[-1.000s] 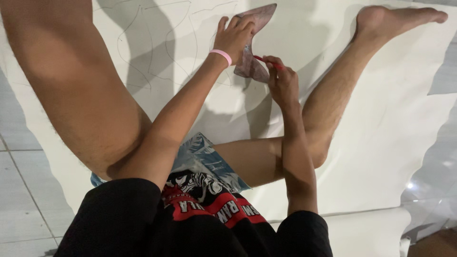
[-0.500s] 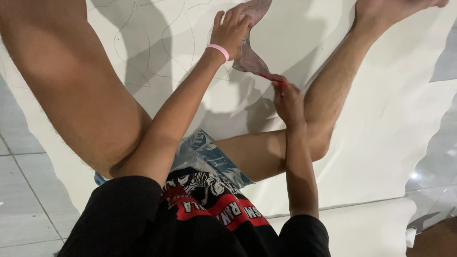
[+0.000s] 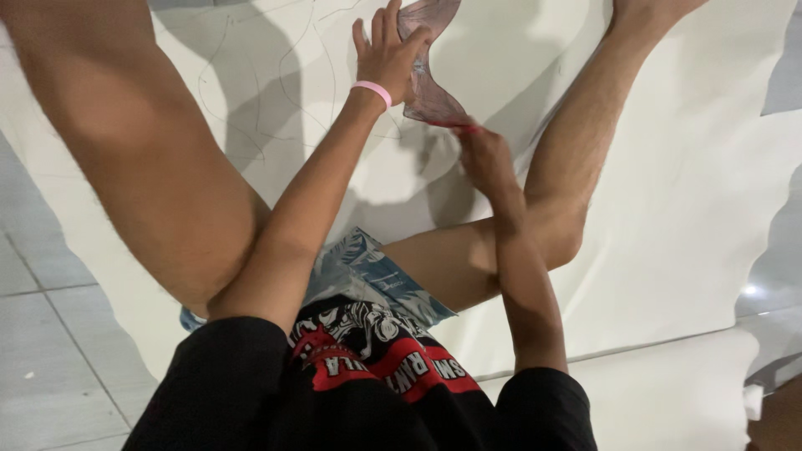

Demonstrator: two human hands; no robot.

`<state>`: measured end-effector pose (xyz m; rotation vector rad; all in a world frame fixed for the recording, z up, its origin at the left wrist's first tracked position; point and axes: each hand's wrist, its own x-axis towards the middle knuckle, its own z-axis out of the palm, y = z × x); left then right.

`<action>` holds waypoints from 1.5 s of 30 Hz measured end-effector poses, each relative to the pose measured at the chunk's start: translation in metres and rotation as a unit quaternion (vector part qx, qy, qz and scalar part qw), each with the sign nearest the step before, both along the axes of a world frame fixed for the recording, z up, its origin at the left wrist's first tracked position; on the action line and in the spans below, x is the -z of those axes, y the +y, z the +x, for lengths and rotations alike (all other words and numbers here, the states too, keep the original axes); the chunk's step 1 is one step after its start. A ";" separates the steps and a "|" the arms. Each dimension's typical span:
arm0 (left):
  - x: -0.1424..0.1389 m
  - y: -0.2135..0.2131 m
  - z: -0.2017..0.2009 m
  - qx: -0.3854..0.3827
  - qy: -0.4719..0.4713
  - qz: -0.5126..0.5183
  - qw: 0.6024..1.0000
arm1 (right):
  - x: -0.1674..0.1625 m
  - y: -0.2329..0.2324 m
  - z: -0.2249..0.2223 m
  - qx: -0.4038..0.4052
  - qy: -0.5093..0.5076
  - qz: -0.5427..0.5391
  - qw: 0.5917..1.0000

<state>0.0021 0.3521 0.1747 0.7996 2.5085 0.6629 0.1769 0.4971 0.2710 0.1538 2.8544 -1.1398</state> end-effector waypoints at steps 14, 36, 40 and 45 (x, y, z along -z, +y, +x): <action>0.029 0.006 -0.002 0.034 -0.066 0.047 0.996 | 0.057 0.036 0.045 0.165 0.093 -0.034 0.981; -0.028 0.011 0.194 0.221 0.103 0.208 0.947 | 0.016 0.041 0.042 0.354 0.034 -0.062 0.933; -0.078 -0.011 0.206 0.265 0.118 0.196 0.937 | 0.010 0.038 0.057 0.311 -0.105 -0.023 0.944; -0.174 -0.063 0.199 0.130 0.210 0.265 0.932 | -0.010 0.035 0.073 0.286 -0.143 0.050 0.946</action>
